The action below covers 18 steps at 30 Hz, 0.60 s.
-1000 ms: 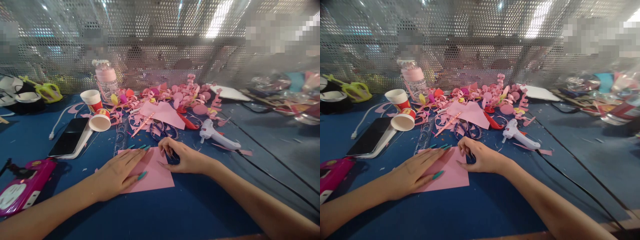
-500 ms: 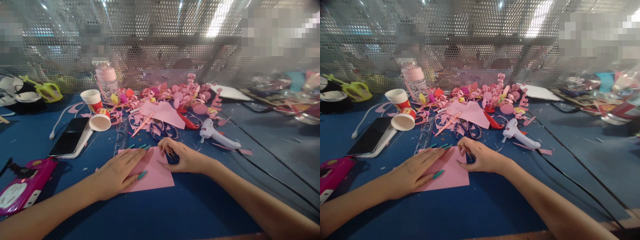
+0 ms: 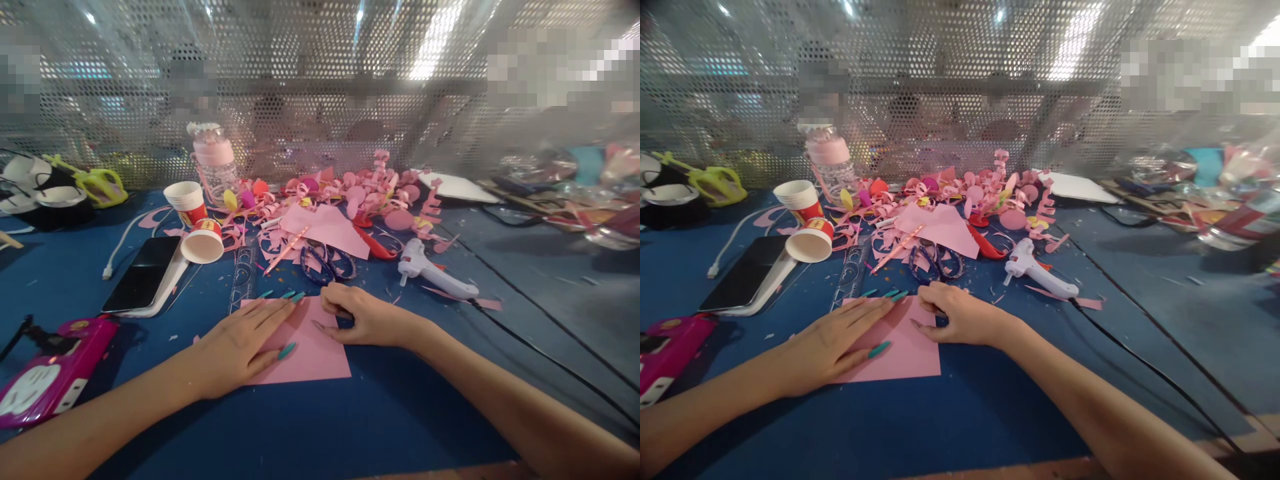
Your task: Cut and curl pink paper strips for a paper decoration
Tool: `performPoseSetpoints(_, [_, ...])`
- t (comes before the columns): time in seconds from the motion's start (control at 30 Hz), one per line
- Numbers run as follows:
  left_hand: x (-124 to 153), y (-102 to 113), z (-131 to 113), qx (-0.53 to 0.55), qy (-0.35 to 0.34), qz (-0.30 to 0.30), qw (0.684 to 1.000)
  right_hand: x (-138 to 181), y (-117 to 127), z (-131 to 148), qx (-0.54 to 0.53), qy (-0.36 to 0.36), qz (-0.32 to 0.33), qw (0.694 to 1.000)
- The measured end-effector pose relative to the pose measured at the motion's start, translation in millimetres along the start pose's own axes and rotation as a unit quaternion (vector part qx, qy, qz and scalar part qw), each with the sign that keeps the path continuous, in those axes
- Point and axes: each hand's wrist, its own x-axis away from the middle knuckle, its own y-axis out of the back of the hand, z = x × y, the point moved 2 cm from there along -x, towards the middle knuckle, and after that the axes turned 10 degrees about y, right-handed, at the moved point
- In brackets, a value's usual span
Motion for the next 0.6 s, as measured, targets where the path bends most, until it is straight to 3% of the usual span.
performPoseSetpoints(0.23, [-0.2,3.9,-2.7,0.007,-0.002,-0.008,1.0,3.9,0.4,-1.3,-0.074,0.015,-0.064,0.995])
performPoseSetpoints(0.53, [0.9,0.2,0.1,0.013,-0.002,-0.008,1.0,2.8,-0.7,-2.3,-0.025,-0.003,-0.015,1.0])
performPoseSetpoints(0.6, [0.8,1.0,-0.5,0.015,-0.001,-0.007,1.0,3.4,-0.6,-2.5,-0.032,-0.001,-0.029,0.999])
